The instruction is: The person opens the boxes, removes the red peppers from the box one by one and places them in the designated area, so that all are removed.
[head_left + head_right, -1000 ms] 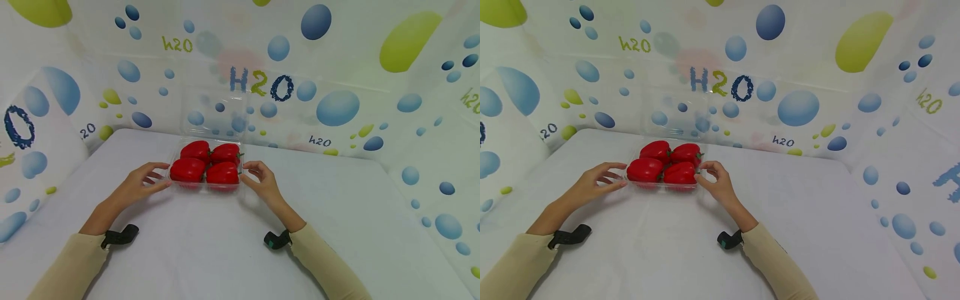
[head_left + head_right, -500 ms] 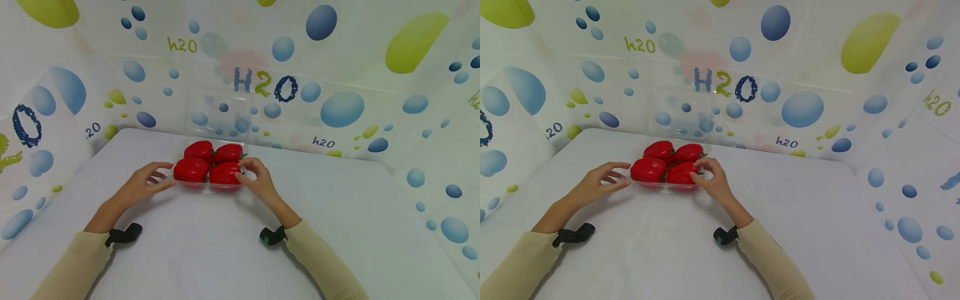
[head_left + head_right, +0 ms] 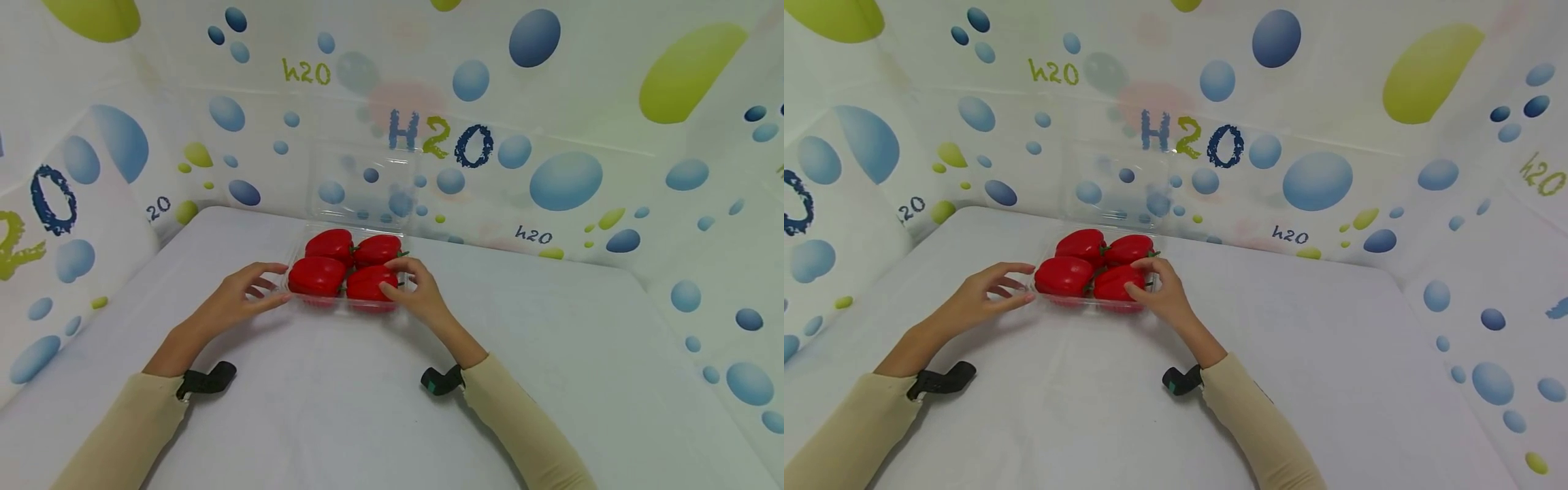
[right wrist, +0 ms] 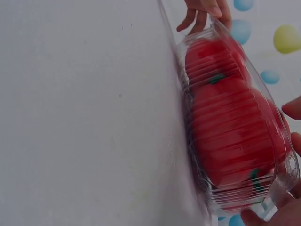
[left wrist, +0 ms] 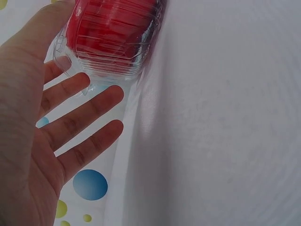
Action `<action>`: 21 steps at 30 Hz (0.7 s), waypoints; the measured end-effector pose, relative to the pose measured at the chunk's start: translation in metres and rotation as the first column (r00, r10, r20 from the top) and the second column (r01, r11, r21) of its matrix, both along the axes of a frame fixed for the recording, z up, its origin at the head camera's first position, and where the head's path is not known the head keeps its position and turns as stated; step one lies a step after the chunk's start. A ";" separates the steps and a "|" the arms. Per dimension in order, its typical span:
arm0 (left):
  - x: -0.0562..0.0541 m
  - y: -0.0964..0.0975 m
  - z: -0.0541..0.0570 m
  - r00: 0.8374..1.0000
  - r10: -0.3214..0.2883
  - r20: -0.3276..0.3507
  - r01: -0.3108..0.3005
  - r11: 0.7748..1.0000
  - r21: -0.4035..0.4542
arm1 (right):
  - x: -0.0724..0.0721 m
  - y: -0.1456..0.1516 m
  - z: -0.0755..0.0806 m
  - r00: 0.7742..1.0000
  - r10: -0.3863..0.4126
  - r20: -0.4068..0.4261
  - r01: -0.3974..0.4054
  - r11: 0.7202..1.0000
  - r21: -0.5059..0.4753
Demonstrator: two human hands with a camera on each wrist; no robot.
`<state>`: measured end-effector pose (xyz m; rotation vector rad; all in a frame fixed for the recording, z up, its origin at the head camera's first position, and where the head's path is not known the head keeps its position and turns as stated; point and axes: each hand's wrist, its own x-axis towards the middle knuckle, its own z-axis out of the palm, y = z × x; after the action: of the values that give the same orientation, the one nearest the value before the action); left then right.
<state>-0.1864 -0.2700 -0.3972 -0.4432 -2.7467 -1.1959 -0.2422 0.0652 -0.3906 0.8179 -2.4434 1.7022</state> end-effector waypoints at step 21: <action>-0.002 0.001 -0.002 1.000 -0.006 -0.015 0.006 1.000 0.005 | -0.004 0.003 0.003 0.998 0.068 0.015 -0.070 0.984 0.164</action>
<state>-0.1887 -0.2690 -0.3990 -0.4579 -2.7312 -1.1948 -0.2461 0.0679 -0.3876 0.9244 -2.6193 1.5430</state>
